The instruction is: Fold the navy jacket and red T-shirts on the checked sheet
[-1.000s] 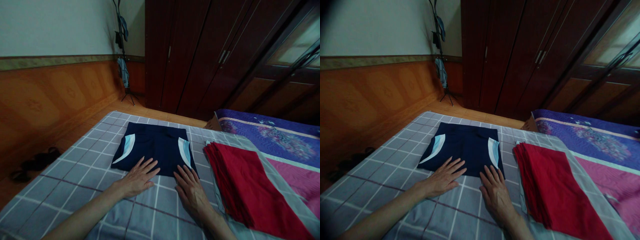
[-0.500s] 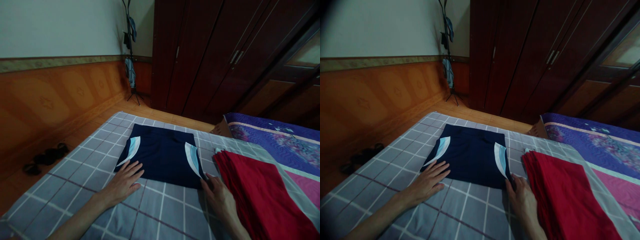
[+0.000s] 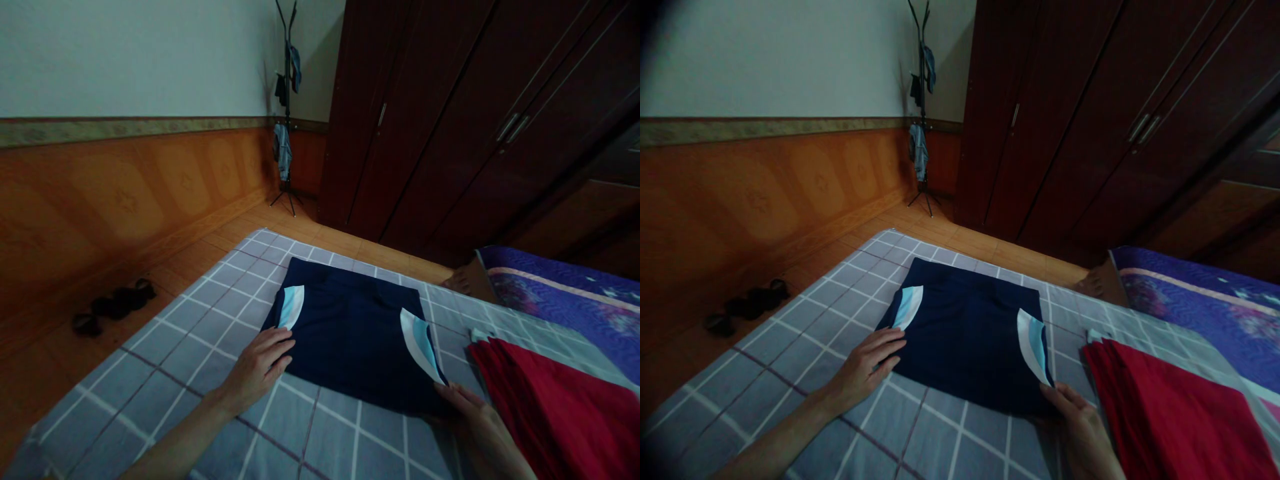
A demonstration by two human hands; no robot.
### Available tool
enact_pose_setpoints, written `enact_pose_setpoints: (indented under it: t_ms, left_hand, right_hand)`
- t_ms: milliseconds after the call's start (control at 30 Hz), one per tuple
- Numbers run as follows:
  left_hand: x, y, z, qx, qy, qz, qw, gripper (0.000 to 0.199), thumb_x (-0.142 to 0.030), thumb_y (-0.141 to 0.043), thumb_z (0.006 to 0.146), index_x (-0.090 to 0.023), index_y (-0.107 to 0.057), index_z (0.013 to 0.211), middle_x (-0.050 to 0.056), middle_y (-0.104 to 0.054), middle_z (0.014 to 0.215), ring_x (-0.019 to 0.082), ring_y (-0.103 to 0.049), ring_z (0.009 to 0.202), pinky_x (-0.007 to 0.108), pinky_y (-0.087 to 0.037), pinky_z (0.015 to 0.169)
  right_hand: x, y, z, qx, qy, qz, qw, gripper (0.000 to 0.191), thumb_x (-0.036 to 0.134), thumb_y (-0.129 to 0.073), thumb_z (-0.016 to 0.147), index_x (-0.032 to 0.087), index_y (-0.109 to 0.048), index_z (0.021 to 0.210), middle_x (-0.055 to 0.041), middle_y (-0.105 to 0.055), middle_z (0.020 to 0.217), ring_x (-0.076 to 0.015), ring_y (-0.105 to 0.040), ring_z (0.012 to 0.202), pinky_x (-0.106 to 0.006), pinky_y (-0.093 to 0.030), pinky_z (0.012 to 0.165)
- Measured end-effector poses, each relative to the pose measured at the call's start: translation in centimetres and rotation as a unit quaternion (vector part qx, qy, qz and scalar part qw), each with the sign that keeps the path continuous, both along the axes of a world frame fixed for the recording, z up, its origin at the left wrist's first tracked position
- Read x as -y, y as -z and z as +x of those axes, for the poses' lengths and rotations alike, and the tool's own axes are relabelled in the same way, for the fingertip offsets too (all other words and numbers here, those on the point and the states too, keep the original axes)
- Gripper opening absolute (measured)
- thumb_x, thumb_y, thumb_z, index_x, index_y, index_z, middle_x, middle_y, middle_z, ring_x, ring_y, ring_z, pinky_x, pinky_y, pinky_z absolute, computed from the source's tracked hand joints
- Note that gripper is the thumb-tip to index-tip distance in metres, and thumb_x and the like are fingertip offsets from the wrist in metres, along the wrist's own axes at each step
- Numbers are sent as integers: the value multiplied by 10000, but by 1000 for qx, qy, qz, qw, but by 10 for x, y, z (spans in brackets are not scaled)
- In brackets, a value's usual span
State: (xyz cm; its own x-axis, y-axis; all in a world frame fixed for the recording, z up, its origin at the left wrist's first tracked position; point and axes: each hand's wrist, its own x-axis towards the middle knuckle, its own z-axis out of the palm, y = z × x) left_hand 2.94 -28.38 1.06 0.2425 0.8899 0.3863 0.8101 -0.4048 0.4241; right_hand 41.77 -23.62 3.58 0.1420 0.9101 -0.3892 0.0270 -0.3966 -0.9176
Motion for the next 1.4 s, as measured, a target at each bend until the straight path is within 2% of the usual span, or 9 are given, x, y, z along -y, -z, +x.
enact_pose_setpoints:
  t_ms: [167,300,533,600,700,833,967,1133,1400]
  left_hand:
    - [-1,-4,-3,105,-17,-7,994,276,-257,-476,928,-225,-616,1163,75,-631,1174,197,-571,1116,364,-483,975]
    - [0,-7,-5,167,-49,-33,984,274,-253,-474,923,-217,-617,1154,72,-636,1149,186,-579,1092,330,-480,959]
    - [-7,-10,-10,311,-130,-99,936,305,-353,-478,912,-195,-632,1121,65,-679,1073,191,-637,975,298,-503,854]
    - [-10,-7,-14,357,-161,-119,913,356,-397,-474,906,-174,-608,1149,68,-696,1023,194,-654,922,297,-513,808]
    - [-15,-2,-23,388,-197,-118,893,413,-426,-461,898,-139,-575,1173,66,-707,926,199,-662,872,303,-510,786]
    - [-17,2,-32,379,-211,-104,895,420,-441,-445,896,-144,-571,1163,62,-695,944,195,-655,871,298,-499,794]
    - [-17,2,-34,337,-221,-113,908,422,-458,-484,874,-175,-570,1175,26,-683,838,183,-650,783,280,-500,736]
    - [-17,1,-34,345,-222,-139,901,472,-449,-558,829,-169,-543,1209,3,-641,754,153,-609,653,244,-476,606]
    - [-15,-5,-29,367,-197,-157,895,517,-444,-588,820,-180,-505,1256,-28,-565,706,120,-535,625,221,-416,584]
  right_hand:
    - [-7,3,-10,-150,70,-95,982,251,297,-777,577,203,-674,786,-37,-704,792,-192,-639,624,-276,-514,490]
    - [-31,-14,-31,-162,79,-47,983,204,251,-762,573,194,-674,748,-28,-705,779,-171,-641,657,-252,-532,543]
    - [-83,-57,-150,27,-68,118,990,532,332,-700,614,89,-626,1082,-79,-706,790,-214,-650,645,-291,-489,508]
    - [-83,-58,-198,213,-203,201,934,491,332,-552,754,70,-590,1168,-116,-706,924,-229,-665,757,-314,-511,597]
    - [-61,-46,-261,275,-277,252,885,360,199,-538,738,140,-662,1070,-115,-693,1017,-261,-639,930,-364,-486,794]
    - [-18,-24,-301,323,-361,288,826,247,153,-529,736,192,-694,917,-90,-681,894,-259,-635,832,-368,-481,744]
    - [3,-19,-289,403,-400,348,746,314,221,-564,776,183,-634,1080,-83,-636,951,-240,-589,891,-341,-478,783]
    - [10,-19,-238,447,-410,388,694,542,190,-635,726,165,-550,1261,-114,-600,1125,-274,-537,1008,-397,-469,876]
    - [15,17,-165,474,-352,460,664,265,44,-502,767,187,-678,903,-109,-616,1133,-268,-553,1010,-382,-504,824]
